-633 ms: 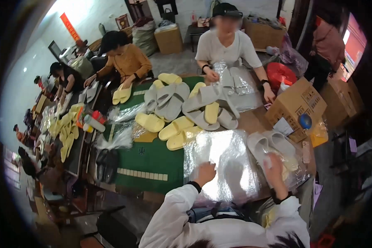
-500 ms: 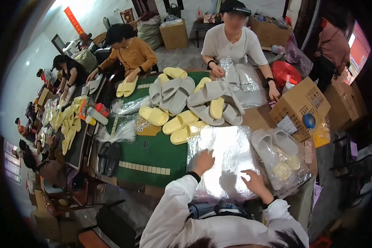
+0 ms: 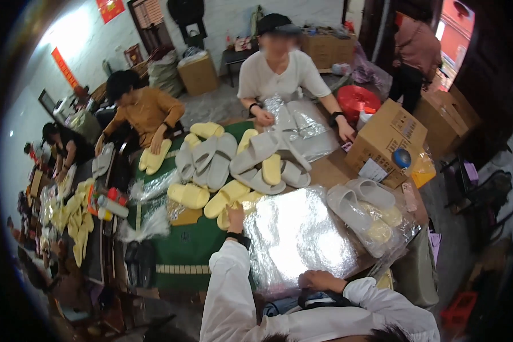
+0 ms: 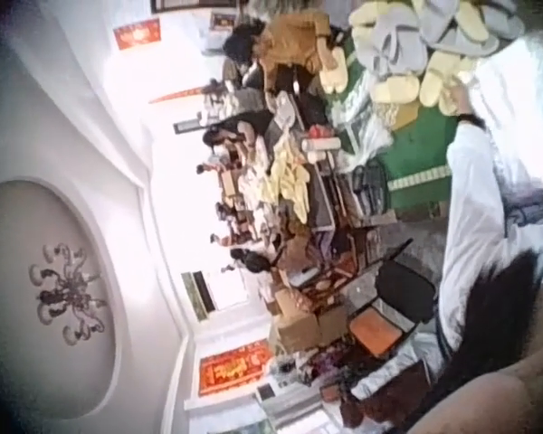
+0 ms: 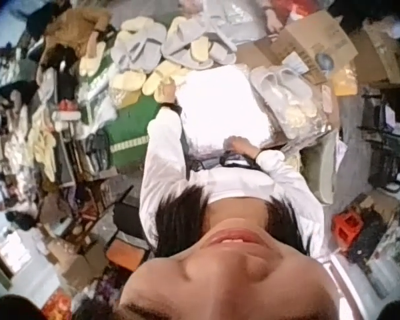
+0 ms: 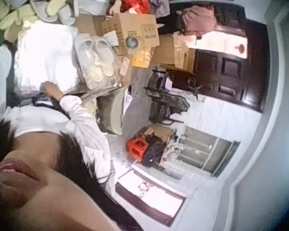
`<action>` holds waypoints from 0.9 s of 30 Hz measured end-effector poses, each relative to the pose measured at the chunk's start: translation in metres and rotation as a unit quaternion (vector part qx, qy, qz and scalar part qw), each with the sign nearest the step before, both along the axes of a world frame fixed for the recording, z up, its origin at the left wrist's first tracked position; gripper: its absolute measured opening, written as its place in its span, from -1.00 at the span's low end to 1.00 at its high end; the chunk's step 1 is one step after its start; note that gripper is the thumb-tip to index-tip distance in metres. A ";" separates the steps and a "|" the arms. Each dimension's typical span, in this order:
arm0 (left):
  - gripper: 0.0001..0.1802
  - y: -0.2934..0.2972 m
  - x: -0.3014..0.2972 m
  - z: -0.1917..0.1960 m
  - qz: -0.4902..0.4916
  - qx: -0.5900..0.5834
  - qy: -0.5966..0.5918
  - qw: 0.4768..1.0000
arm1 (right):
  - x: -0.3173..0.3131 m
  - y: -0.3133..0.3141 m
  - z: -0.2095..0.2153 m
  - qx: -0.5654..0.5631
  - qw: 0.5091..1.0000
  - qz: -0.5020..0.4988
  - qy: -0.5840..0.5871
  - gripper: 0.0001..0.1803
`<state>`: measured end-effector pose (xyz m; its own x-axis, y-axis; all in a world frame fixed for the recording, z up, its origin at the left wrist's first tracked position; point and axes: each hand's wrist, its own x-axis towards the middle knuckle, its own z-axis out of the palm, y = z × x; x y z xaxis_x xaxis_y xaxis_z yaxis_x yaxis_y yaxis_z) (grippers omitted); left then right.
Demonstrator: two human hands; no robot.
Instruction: The recorder is inspecting, pairing, and packing yellow and grey rubber slides into plastic bags and a larger bin within a shoe manufacturing facility.
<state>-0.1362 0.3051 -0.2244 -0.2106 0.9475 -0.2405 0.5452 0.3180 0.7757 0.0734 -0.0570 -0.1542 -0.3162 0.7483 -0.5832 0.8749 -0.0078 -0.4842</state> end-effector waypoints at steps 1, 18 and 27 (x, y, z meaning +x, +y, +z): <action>-0.21 0.004 0.004 -0.010 -0.020 -0.010 -0.113 0.993 | 0.008 -0.002 -0.004 0.001 1.000 -0.023 -0.008 -0.43; -0.20 0.038 0.038 0.004 -0.039 -0.125 -0.370 0.920 | 0.019 -0.014 -0.031 0.087 0.989 -0.116 -0.032 -0.44; -0.45 0.012 0.002 0.045 0.064 -0.108 -0.395 0.910 | 0.013 -0.002 -0.020 0.045 0.990 -0.133 -0.027 -0.40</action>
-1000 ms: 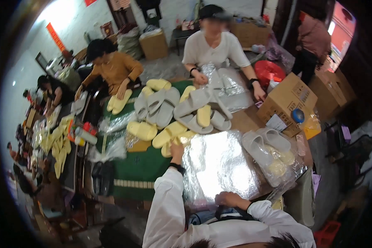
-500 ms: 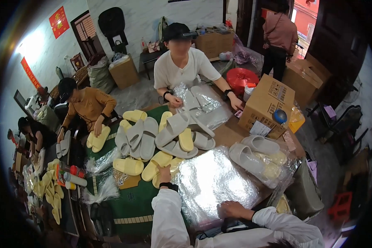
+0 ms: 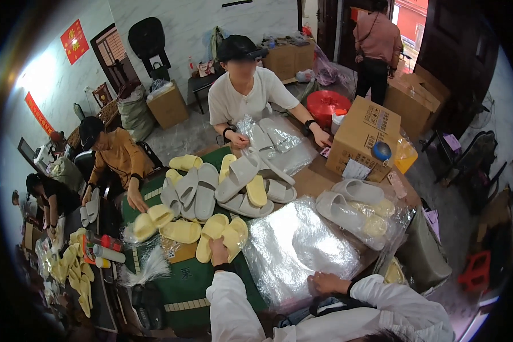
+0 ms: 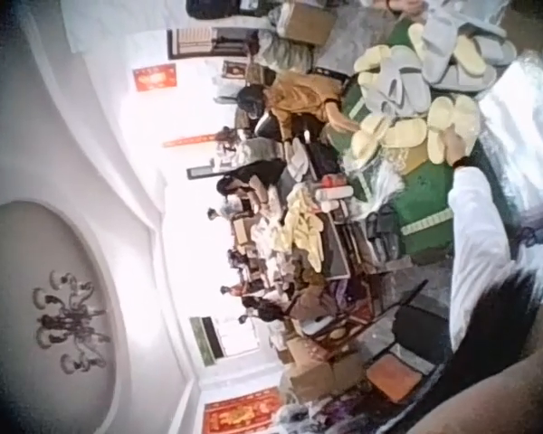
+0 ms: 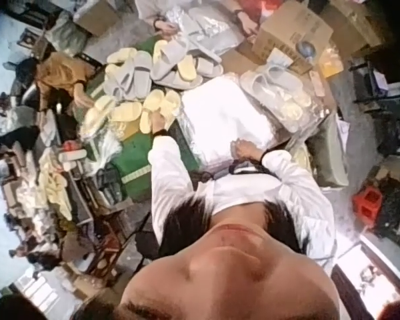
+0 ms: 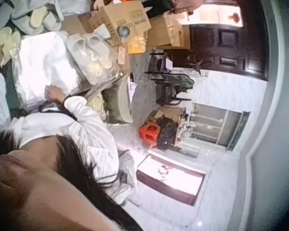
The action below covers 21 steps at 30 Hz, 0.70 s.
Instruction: The recorder is inspecting, pairing, and packing yellow and grey rubber slides into plastic bags and a larger bin within a shoe manufacturing facility.
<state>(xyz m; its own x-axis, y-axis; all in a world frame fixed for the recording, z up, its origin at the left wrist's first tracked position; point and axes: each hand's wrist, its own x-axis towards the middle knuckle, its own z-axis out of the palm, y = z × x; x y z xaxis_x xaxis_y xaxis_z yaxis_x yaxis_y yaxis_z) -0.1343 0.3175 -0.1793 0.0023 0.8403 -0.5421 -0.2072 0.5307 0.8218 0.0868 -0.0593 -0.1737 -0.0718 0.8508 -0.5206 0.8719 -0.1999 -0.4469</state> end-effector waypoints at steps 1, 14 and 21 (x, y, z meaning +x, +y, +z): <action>-0.45 -0.005 -0.002 0.003 -0.006 0.000 0.002 1.000 | 0.002 0.002 0.007 -0.012 1.000 0.000 0.006 -0.41; -0.62 -0.126 -0.092 0.059 -0.046 -0.034 -0.180 0.982 | -0.009 -0.004 0.012 0.050 0.998 0.029 -0.024 -0.57; -0.54 -0.210 -0.024 0.145 -0.018 -0.022 -0.089 0.996 | -0.010 0.000 0.008 0.039 0.998 0.015 -0.056 -0.56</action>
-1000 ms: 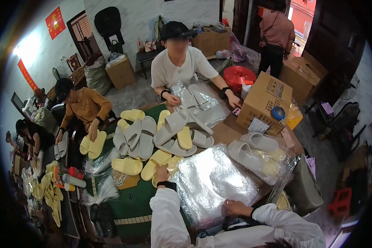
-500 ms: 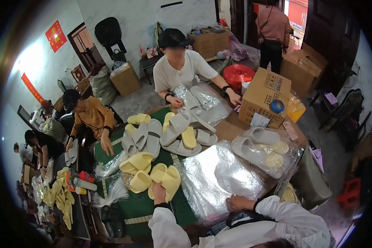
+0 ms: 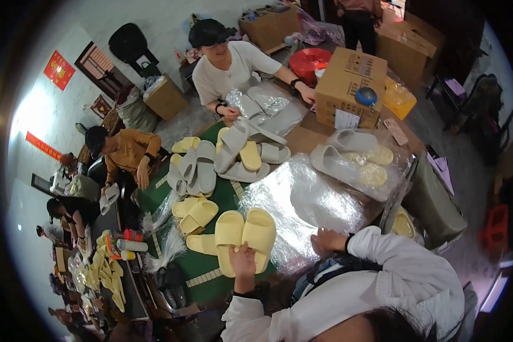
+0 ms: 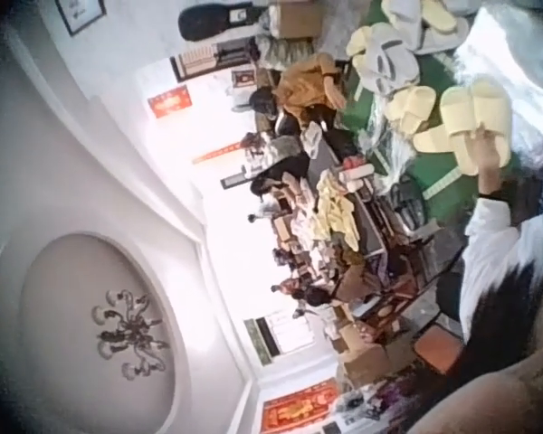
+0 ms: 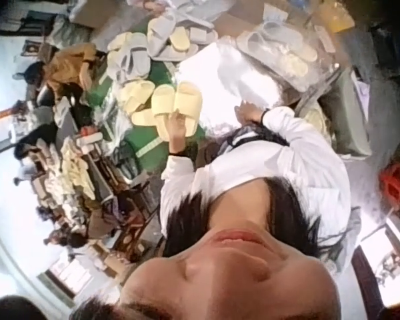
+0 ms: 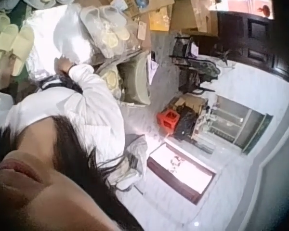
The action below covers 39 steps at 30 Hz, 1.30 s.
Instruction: The recorder is inspecting, pairing, and packing yellow and grey rubber slides into plastic bags and a larger bin within a shoe manufacturing facility.
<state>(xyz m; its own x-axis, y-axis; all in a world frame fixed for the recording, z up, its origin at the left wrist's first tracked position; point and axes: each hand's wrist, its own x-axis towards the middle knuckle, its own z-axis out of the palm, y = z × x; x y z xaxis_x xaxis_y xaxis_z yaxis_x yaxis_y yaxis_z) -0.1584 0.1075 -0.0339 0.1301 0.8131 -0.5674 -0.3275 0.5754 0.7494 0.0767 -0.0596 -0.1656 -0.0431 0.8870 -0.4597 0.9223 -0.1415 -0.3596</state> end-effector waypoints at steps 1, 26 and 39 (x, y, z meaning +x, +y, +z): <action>-0.57 -0.006 0.009 0.005 -0.033 0.003 -0.049 0.998 | 0.000 -0.007 -0.021 0.072 0.997 -0.003 -0.008 -0.61; -0.55 -0.020 0.164 -0.083 -0.378 -0.144 -0.138 0.904 | 0.009 -0.019 -0.018 0.052 0.998 -0.007 0.043 -0.60; -0.62 -0.038 0.098 -0.161 -0.502 0.400 0.441 0.627 | 0.008 0.013 -0.007 -0.039 0.999 -0.008 -0.010 -0.71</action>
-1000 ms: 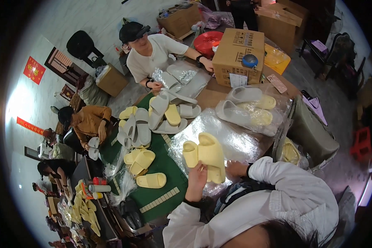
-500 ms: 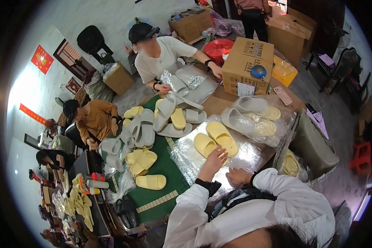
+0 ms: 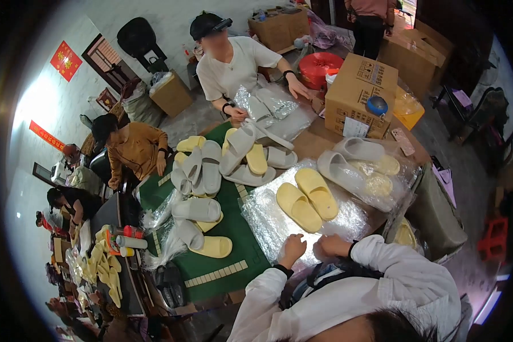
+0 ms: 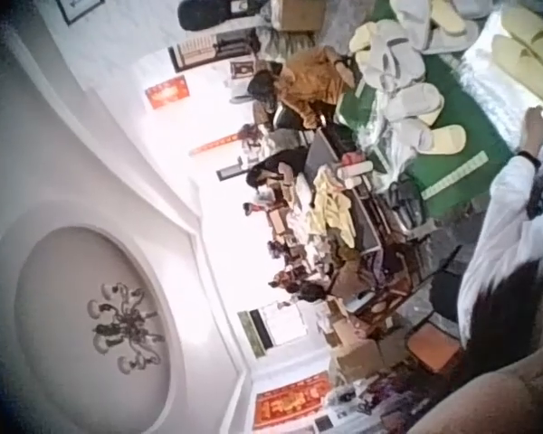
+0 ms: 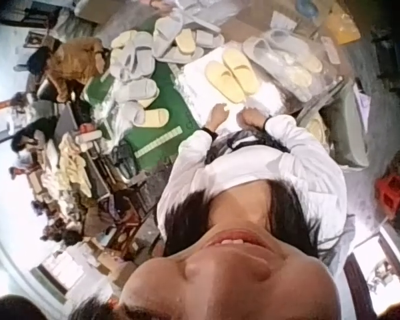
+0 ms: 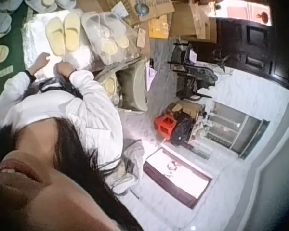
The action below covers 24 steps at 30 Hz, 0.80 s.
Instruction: The recorder is inspecting, pairing, and packing yellow and grey rubber slides into plastic bags and a larger bin within a shoe manufacturing facility.
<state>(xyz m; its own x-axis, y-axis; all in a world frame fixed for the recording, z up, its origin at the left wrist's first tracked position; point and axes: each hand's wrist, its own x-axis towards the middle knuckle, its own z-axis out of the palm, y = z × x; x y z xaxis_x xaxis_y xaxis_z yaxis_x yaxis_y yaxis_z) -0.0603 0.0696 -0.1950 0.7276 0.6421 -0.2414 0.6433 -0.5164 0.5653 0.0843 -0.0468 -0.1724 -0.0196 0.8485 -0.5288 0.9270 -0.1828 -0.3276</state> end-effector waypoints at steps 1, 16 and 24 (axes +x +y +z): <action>-0.60 -0.001 0.004 0.006 -0.014 0.033 0.047 0.998 | 0.001 0.004 0.000 -0.007 1.000 -0.013 -0.009 -0.73; -0.35 -0.005 0.010 0.021 -0.042 0.047 0.138 0.988 | 0.046 0.086 0.024 0.181 0.972 -0.145 0.033 -0.48; -0.16 0.026 0.004 0.037 -0.018 0.157 0.196 0.968 | 0.045 0.111 0.022 0.172 0.974 -0.145 -0.006 -0.45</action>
